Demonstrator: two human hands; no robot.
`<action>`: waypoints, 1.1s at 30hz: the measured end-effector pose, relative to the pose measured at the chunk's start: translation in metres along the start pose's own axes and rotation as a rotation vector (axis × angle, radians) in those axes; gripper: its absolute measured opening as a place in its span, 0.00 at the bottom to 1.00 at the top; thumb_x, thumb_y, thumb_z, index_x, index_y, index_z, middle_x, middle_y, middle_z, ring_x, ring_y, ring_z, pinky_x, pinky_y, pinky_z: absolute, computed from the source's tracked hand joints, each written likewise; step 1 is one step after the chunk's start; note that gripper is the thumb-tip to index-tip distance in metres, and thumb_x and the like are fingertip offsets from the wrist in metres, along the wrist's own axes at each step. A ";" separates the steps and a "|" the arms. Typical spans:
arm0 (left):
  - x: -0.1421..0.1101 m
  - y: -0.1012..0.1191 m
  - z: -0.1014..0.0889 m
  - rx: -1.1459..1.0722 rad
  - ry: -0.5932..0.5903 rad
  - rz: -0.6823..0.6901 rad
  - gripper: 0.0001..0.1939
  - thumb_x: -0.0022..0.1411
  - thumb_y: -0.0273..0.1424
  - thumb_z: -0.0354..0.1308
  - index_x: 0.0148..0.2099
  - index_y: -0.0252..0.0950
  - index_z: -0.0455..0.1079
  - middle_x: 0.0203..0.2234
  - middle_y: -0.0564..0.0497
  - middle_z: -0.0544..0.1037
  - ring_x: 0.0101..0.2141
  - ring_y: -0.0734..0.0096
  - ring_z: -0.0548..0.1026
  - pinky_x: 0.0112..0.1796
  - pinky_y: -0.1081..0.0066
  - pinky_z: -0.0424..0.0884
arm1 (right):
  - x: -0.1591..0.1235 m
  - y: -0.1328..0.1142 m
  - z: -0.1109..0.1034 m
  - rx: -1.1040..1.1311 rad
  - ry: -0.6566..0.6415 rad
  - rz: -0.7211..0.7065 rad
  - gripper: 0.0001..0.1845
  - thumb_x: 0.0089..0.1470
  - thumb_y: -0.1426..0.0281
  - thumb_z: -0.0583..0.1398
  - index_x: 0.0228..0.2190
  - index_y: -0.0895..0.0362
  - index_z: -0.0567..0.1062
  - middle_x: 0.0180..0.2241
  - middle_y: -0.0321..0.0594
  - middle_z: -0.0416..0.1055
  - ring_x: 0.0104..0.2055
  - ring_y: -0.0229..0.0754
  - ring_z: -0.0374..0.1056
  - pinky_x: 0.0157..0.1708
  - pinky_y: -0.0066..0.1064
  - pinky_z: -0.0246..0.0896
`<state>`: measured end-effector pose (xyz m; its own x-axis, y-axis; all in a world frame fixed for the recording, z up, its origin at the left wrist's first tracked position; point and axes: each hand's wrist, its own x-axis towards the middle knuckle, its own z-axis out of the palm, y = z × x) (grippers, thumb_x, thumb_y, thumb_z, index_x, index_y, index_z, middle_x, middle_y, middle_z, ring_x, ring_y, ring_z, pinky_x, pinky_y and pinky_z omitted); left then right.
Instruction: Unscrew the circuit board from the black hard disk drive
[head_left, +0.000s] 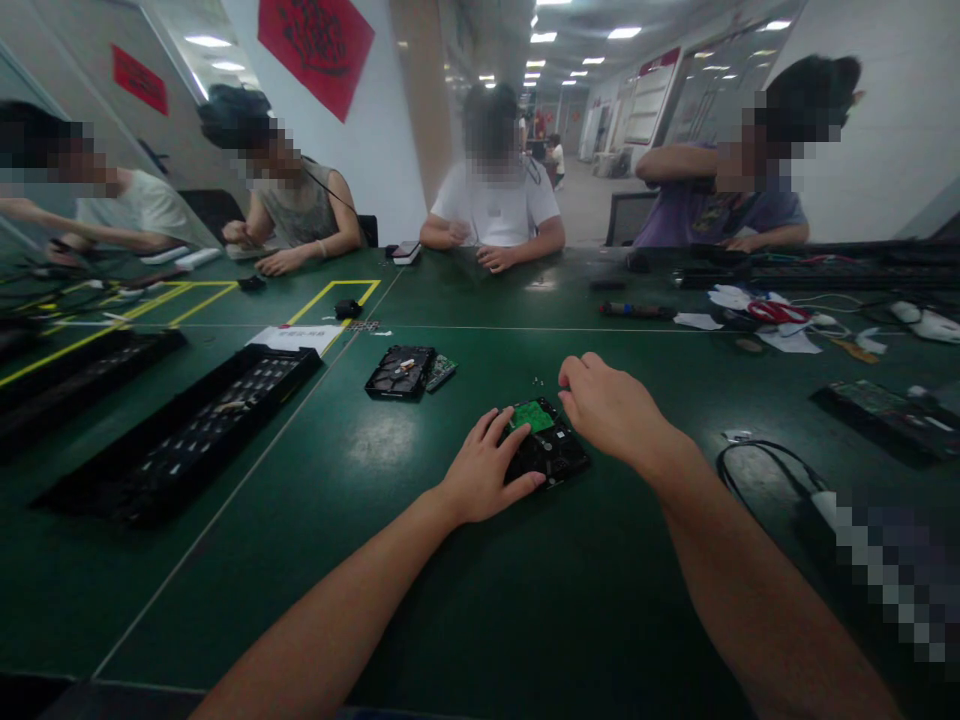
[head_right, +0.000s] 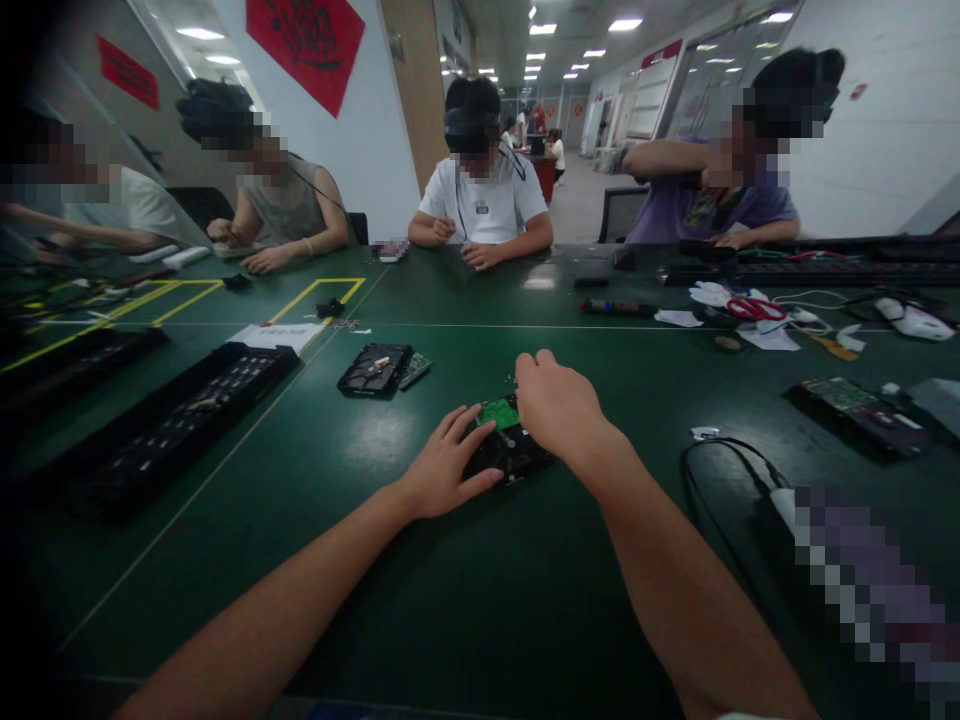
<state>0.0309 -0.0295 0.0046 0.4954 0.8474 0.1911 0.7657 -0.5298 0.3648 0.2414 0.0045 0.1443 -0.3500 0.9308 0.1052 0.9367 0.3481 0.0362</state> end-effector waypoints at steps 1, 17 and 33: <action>0.000 0.001 0.001 0.001 0.005 -0.008 0.43 0.69 0.60 0.52 0.74 0.38 0.58 0.75 0.38 0.51 0.74 0.38 0.46 0.70 0.40 0.53 | 0.000 -0.001 0.000 -0.005 0.002 0.006 0.10 0.68 0.70 0.57 0.47 0.59 0.74 0.49 0.54 0.73 0.41 0.54 0.76 0.34 0.37 0.62; 0.001 0.010 0.009 -0.007 0.071 -0.066 0.41 0.67 0.57 0.55 0.72 0.39 0.58 0.75 0.38 0.51 0.74 0.36 0.47 0.70 0.38 0.52 | -0.003 -0.017 0.007 -0.004 0.053 0.027 0.13 0.68 0.69 0.54 0.51 0.59 0.69 0.49 0.56 0.72 0.39 0.54 0.76 0.31 0.37 0.62; 0.001 0.009 0.006 0.005 0.089 -0.036 0.40 0.67 0.55 0.56 0.71 0.37 0.60 0.73 0.36 0.53 0.73 0.35 0.49 0.69 0.39 0.54 | 0.012 0.005 0.014 0.243 0.137 0.002 0.12 0.63 0.72 0.60 0.48 0.59 0.67 0.47 0.52 0.75 0.44 0.54 0.76 0.40 0.39 0.64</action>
<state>0.0409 -0.0339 0.0021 0.4296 0.8653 0.2584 0.7844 -0.4993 0.3679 0.2416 0.0187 0.1318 -0.3293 0.9134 0.2392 0.9032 0.3786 -0.2022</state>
